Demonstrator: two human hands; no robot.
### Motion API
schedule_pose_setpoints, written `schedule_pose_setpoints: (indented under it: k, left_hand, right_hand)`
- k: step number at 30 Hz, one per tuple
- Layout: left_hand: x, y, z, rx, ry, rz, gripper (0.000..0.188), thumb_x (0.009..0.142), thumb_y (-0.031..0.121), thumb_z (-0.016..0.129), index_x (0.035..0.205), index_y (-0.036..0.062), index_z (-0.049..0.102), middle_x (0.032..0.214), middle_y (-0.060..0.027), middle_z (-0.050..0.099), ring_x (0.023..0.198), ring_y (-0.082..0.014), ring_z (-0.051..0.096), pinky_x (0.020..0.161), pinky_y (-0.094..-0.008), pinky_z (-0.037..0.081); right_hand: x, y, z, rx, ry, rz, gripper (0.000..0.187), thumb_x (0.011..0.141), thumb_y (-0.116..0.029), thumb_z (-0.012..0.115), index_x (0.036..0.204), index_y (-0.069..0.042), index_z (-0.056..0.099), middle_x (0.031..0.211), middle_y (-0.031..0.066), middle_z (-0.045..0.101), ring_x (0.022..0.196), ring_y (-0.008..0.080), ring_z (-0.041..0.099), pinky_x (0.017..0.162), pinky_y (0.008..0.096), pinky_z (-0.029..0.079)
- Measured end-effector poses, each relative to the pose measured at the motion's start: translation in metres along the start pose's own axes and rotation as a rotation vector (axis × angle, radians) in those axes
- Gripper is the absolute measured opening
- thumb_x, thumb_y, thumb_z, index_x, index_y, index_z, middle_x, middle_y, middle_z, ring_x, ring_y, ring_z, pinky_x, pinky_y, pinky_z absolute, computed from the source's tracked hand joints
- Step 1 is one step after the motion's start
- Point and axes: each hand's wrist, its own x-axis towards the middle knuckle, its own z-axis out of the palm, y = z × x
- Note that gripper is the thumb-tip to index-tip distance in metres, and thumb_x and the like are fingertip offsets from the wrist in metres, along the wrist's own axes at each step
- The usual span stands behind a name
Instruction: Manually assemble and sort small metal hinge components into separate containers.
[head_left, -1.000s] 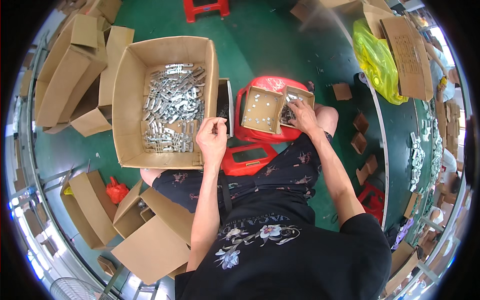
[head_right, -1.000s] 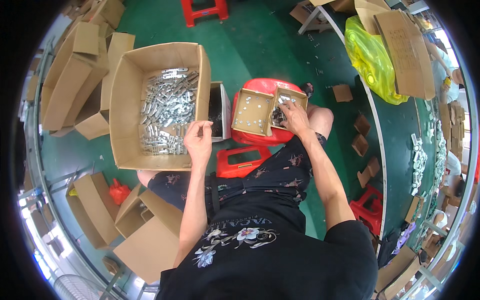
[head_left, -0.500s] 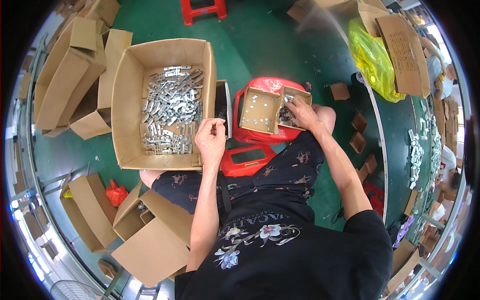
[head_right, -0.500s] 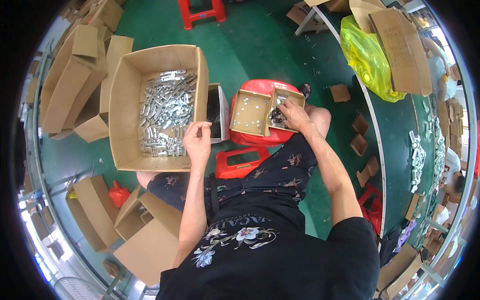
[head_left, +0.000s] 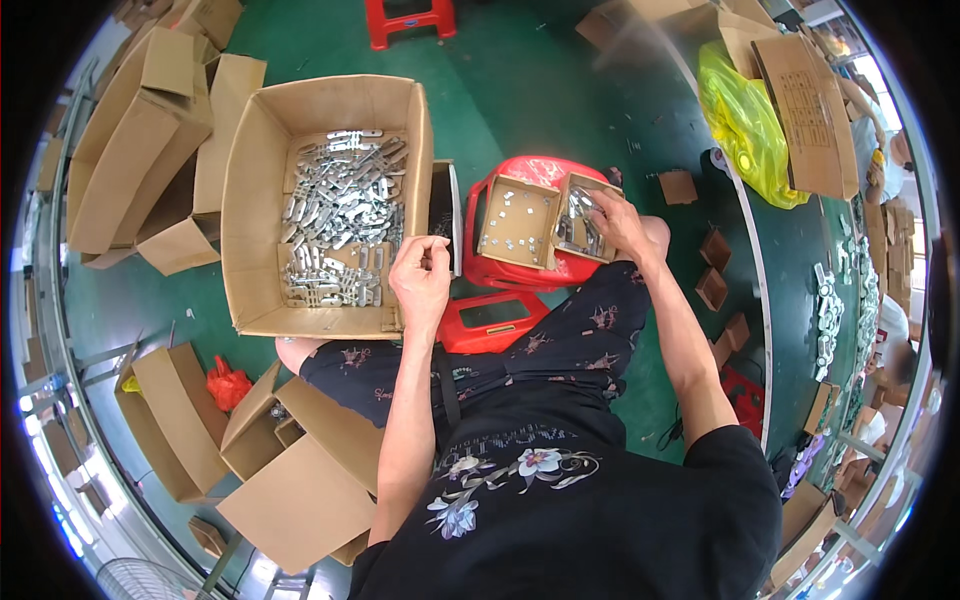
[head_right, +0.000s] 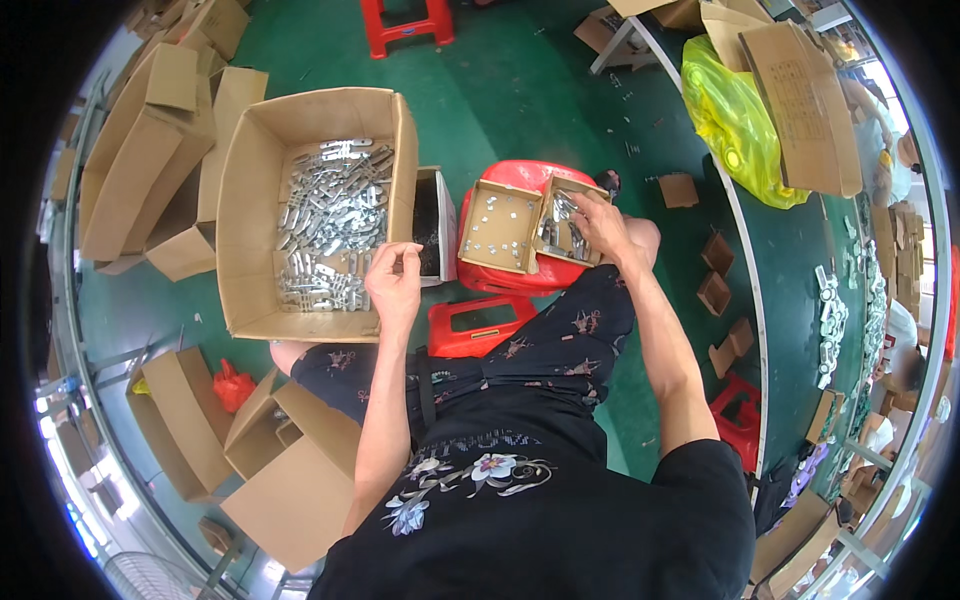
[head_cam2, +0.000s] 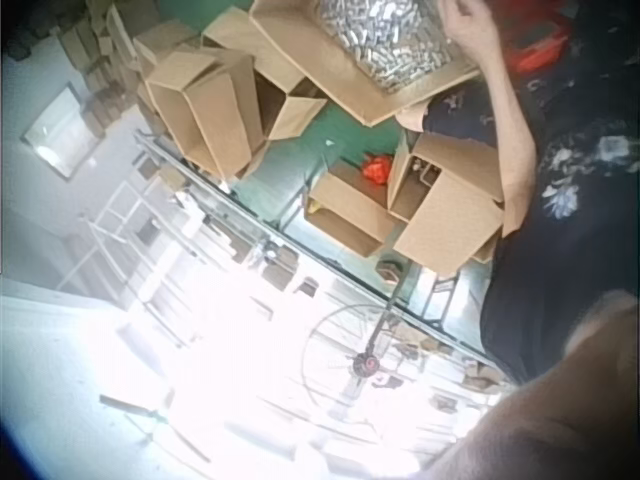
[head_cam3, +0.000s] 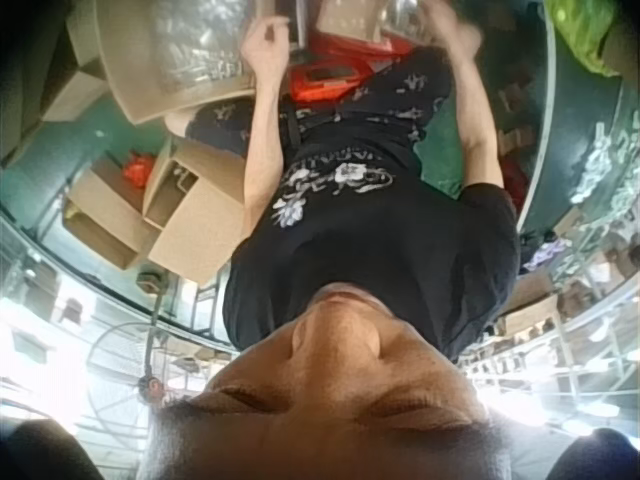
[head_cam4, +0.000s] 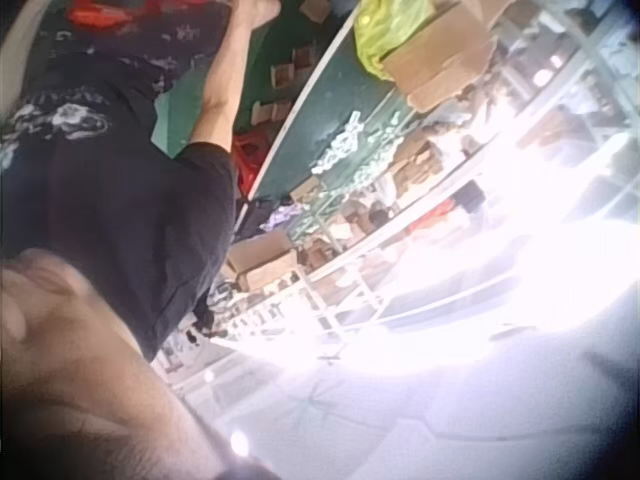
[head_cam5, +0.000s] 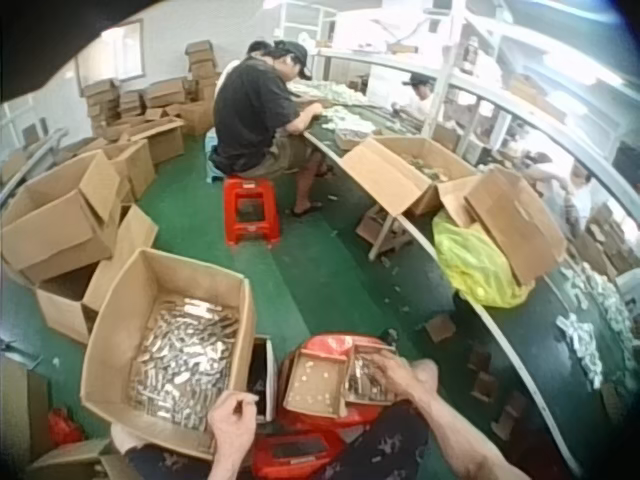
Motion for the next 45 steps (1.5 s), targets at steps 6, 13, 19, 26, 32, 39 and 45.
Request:
schedule_pose_setpoints:
  k: [6,13,19,26,32,39,45]
  left_hand:
    - [0.004,0.006,0.02,-0.011,-0.074,0.139,0.008,0.097,0.0,0.069,0.096,-0.0002,0.077,0.09,-0.0054,0.07,0.076,-0.0119,0.063,0.068,-0.0277,0.05]
    - [-0.002,-0.001,0.003,0.032,-0.073,-0.041,0.01,0.102,0.003,0.067,0.097,-0.0012,0.076,0.093,-0.007,0.068,0.086,-0.0159,0.064,0.079,-0.0299,0.05]
    - [-0.001,0.001,0.003,0.133,-0.043,0.093,0.011,0.101,0.003,0.065,0.099,-0.001,0.075,0.095,-0.0071,0.069,0.081,-0.0146,0.066,0.072,-0.0296,0.053]
    - [0.0,0.004,0.007,0.158,-0.054,0.098,0.011,0.101,0.004,0.065,0.099,-0.0012,0.075,0.095,-0.0068,0.069,0.079,-0.0143,0.064,0.069,-0.0302,0.051]
    - [-0.003,0.005,-0.003,0.156,-0.044,0.054,0.011,0.101,0.002,0.065,0.098,-0.0016,0.075,0.095,-0.007,0.069,0.08,-0.0148,0.064,0.07,-0.03,0.051]
    - [0.002,-0.001,0.008,0.038,-0.055,0.077,0.009,0.101,0.0,0.067,0.098,-0.0025,0.076,0.095,-0.006,0.068,0.079,-0.0114,0.062,0.069,-0.0265,0.05]
    - [-0.001,-0.005,0.005,0.025,-0.034,0.04,0.008,0.099,0.0,0.068,0.098,-0.0012,0.076,0.094,-0.0043,0.069,0.073,-0.0095,0.061,0.065,-0.0265,0.049]
  right_hand:
    - [-0.011,0.065,0.032,0.12,-0.095,0.269,0.031,0.089,-0.008,0.064,0.12,-0.008,0.071,0.099,0.0188,0.073,0.094,0.0442,0.072,0.082,0.0537,0.058]
    - [0.004,0.02,0.039,-0.021,-0.07,0.189,0.025,0.089,-0.01,0.06,0.106,-0.009,0.078,0.098,0.0231,0.077,0.099,0.0444,0.073,0.088,0.0559,0.057]
    - [0.011,-0.001,0.032,-0.06,-0.074,0.352,0.031,0.09,-0.025,0.061,0.111,-0.008,0.076,0.099,0.0271,0.076,0.097,0.0471,0.074,0.089,0.0592,0.057]
    - [0.012,0.002,0.028,-0.071,-0.109,0.328,0.043,0.107,-0.042,0.055,0.117,-0.003,0.071,0.099,0.0275,0.075,0.097,0.0482,0.072,0.086,0.0598,0.055]
    - [0.011,-0.001,0.038,0.006,-0.062,0.268,0.039,0.103,-0.04,0.063,0.111,-0.003,0.072,0.104,0.0262,0.075,0.101,0.0453,0.073,0.089,0.0569,0.056]
    - [0.005,0.017,0.027,0.619,-0.156,0.381,0.032,0.1,-0.006,0.068,0.131,0.004,0.068,0.102,0.0115,0.076,0.078,0.016,0.076,0.069,0.0334,0.062]
    - [0.005,0.001,0.02,0.727,-0.024,0.422,0.033,0.108,-0.009,0.058,0.138,0.002,0.063,0.092,0.0101,0.076,0.068,0.0145,0.072,0.064,0.0311,0.06]
